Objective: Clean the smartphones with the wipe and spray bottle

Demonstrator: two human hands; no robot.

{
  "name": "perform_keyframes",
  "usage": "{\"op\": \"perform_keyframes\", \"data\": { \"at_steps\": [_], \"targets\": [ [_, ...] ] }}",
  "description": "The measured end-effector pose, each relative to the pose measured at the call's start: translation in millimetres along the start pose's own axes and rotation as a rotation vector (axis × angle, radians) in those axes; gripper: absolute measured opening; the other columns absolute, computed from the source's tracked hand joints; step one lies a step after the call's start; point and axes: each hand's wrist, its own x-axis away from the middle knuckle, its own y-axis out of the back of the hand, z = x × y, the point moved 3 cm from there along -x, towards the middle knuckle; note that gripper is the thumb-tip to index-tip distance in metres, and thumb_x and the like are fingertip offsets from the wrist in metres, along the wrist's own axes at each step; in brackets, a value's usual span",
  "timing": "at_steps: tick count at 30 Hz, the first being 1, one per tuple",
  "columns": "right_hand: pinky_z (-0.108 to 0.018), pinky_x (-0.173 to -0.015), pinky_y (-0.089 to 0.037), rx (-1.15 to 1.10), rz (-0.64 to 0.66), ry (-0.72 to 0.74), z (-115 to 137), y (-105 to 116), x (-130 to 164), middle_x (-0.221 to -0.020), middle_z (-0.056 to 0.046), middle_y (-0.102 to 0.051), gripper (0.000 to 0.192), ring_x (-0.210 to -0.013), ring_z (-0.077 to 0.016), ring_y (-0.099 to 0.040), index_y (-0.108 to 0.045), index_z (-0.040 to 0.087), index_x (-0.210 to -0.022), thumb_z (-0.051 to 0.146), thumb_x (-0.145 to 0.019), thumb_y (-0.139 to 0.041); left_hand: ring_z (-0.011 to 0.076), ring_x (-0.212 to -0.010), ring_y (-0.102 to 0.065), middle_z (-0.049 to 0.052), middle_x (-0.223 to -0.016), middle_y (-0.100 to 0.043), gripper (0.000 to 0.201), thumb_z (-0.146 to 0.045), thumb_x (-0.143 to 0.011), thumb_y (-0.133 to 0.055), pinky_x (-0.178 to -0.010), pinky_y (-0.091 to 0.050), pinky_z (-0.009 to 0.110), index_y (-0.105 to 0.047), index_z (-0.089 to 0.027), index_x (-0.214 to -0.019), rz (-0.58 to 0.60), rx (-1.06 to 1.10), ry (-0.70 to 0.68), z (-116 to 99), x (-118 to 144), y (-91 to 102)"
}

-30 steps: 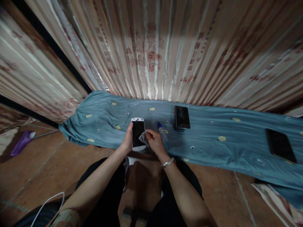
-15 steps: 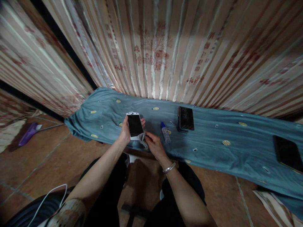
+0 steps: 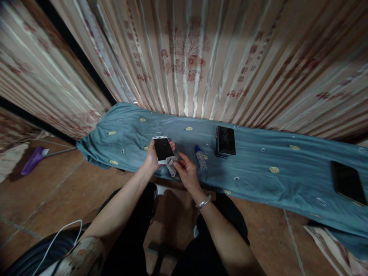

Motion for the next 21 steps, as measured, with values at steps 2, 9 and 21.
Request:
{"op": "perform_keyframes", "data": {
  "at_steps": [2, 9, 21],
  "targets": [
    [-0.03, -0.071, -0.056, 0.124, 0.009, 0.065, 2, 1, 1, -0.084, 0.0, -0.075, 0.052, -0.073, -0.0173, -0.069, -0.061, 0.022, -0.119, 0.042, -0.073, -0.074, 0.0249, -0.082, -0.072, 0.014, -0.078, -0.072, 0.07, -0.055, -0.096, -0.021, -0.082, -0.056, 0.038, -0.06, -0.002, -0.12, -0.018, 0.002, 0.003, -1, 0, 0.4],
    [-0.034, -0.076, -0.056, 0.61, -0.024, 0.287, 19, 4, 9, -0.09, -0.003, -0.076, 0.042, -0.081, -0.0204, -0.071, -0.058, 0.022, -0.124, 0.038, -0.085, -0.063, 0.0195, -0.062, -0.068, 0.009, -0.067, -0.069, 0.065, -0.057, -0.096, -0.021, -0.074, -0.057, 0.033, -0.065, -0.009, -0.106, -0.069, -0.012, -0.004, -3, 3, 0.3],
    [-0.036, -0.08, -0.057, 1.105, 0.018, 0.912, 36, -9, 23, -0.099, -0.011, -0.074, 0.028, -0.085, -0.0222, -0.069, -0.062, 0.017, -0.119, 0.029, -0.099, -0.048, 0.0176, -0.07, -0.069, 0.005, -0.064, -0.066, 0.055, -0.058, -0.095, -0.029, -0.072, -0.054, 0.029, -0.061, -0.017, -0.078, -0.135, -0.071, -0.069, 1, 0, 2.5]
  ]
}}
